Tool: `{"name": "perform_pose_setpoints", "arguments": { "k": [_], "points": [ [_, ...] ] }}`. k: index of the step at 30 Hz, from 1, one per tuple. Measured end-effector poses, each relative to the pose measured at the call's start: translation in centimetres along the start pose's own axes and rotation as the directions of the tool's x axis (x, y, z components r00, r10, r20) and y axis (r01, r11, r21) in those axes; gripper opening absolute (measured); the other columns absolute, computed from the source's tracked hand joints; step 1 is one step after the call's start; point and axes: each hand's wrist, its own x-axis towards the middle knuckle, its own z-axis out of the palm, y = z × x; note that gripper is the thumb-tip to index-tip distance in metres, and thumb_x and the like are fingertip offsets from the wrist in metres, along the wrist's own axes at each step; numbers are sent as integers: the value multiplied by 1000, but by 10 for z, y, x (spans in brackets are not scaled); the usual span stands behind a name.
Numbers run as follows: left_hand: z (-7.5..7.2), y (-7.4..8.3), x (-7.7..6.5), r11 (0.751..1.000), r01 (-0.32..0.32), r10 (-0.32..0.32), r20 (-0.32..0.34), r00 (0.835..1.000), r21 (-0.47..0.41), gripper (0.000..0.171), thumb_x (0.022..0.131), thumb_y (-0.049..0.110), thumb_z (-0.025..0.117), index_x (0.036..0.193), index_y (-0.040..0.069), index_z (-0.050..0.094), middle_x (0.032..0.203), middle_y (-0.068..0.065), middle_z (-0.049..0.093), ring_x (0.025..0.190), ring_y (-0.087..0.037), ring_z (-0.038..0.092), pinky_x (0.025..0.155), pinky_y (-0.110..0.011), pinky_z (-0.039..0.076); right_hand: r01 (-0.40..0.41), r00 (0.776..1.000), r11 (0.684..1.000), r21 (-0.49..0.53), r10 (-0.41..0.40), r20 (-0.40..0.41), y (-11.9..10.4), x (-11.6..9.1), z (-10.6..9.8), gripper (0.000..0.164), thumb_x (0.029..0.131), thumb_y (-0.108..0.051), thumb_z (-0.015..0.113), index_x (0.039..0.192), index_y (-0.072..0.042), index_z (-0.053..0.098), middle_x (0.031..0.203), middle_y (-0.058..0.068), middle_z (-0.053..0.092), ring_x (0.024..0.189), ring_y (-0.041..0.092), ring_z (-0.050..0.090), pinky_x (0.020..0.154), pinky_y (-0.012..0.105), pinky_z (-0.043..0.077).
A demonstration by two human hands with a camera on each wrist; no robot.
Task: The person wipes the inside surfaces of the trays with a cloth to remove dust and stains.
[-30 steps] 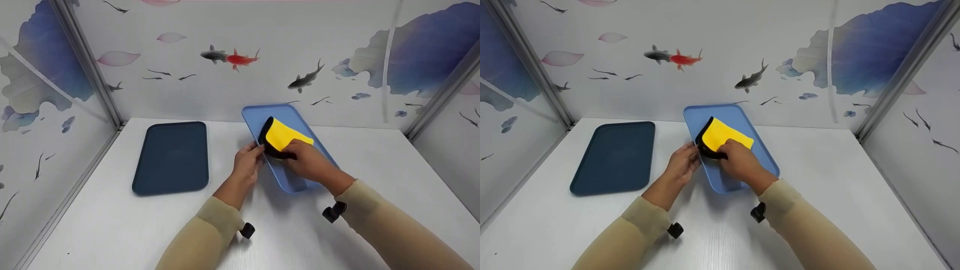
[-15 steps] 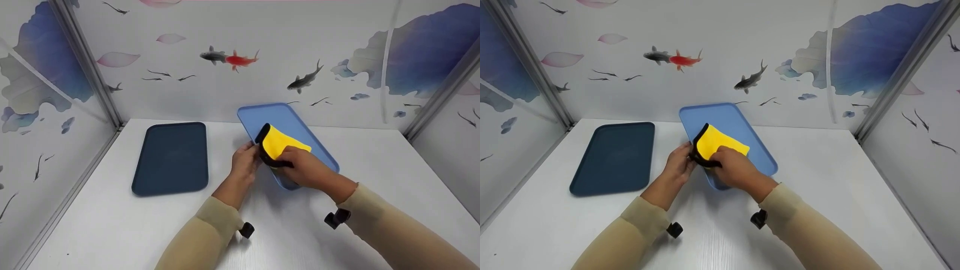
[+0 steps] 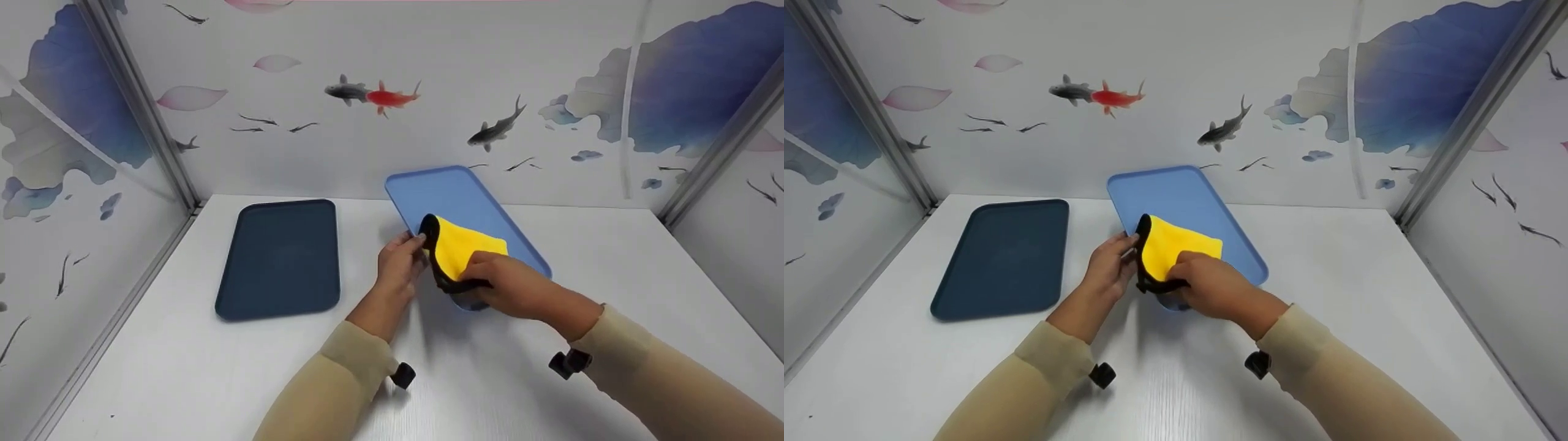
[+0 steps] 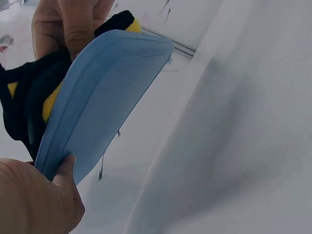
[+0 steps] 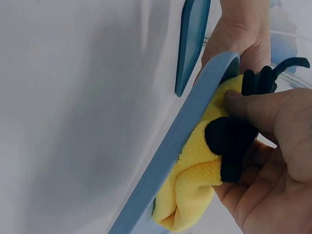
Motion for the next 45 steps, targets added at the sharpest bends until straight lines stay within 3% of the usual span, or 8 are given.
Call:
{"name": "perform_pose_setpoints", "arguments": {
  "k": [7, 17, 24, 32, 39, 45],
  "points": [
    [0, -1, 0, 999, -22, 22, -15, 1000, 24, 40, 101, 13, 66, 139, 2, 63, 135, -15, 66, 118, -22, 65, 110, -39, 51, 109, 994, 989, -104, -108, 15, 2, -14, 0, 21, 90, -5, 79, 109, -16, 80, 101, -2, 67, 93, 16, 61, 84, 38, 58],
    [1, -5, 2, 999, -44, 44, 8, 999, 23, 48, 101, 9, 65, 146, -4, 54, 133, -20, 64, 113, -23, 67, 104, -39, 55, 232, 973, 942, -242, -228, 45, 16, -34, 4, 22, 89, -6, 81, 107, -17, 79, 101, -1, 68, 88, 17, 59, 81, 34, 58],
    [-3, -5, 3, 999, -31, 30, 17, 999, 44, 50, 102, 10, 64, 148, -4, 52, 140, -19, 59, 120, -23, 62, 108, -39, 52, 209, 977, 929, -304, -213, 20, 30, -45, 5, 22, 90, -5, 80, 107, -18, 78, 102, -2, 67, 88, 18, 60, 80, 34, 58],
    [-4, 0, 7, 998, -46, 45, 25, 999, 43, 41, 101, 9, 64, 140, -4, 61, 130, -17, 65, 108, -19, 64, 93, -31, 56, 143, 987, 923, -358, -158, -12, 52, -55, 4, 24, 87, -3, 81, 107, -16, 78, 102, -2, 66, 91, 18, 63, 82, 37, 60],
    [-6, 0, 7, 997, -48, 46, 31, 998, 59, 41, 102, 10, 64, 140, -3, 61, 139, -19, 61, 119, -23, 61, 108, -40, 51, 48, 998, 914, -403, -64, -26, 77, -66, 5, 21, 89, -3, 79, 107, -14, 78, 101, -2, 67, 90, 20, 63, 80, 38, 57],
    [-6, -1, 6, 995, -53, 50, 48, 998, 82, 44, 103, 10, 63, 144, -3, 57, 143, -19, 59, 124, -24, 60, 112, -42, 49, 45, 997, 911, -410, -65, -35, 84, -69, 6, 22, 88, -3, 80, 106, -15, 78, 101, -2, 67, 90, 20, 62, 78, 38, 56]
  ]
}}
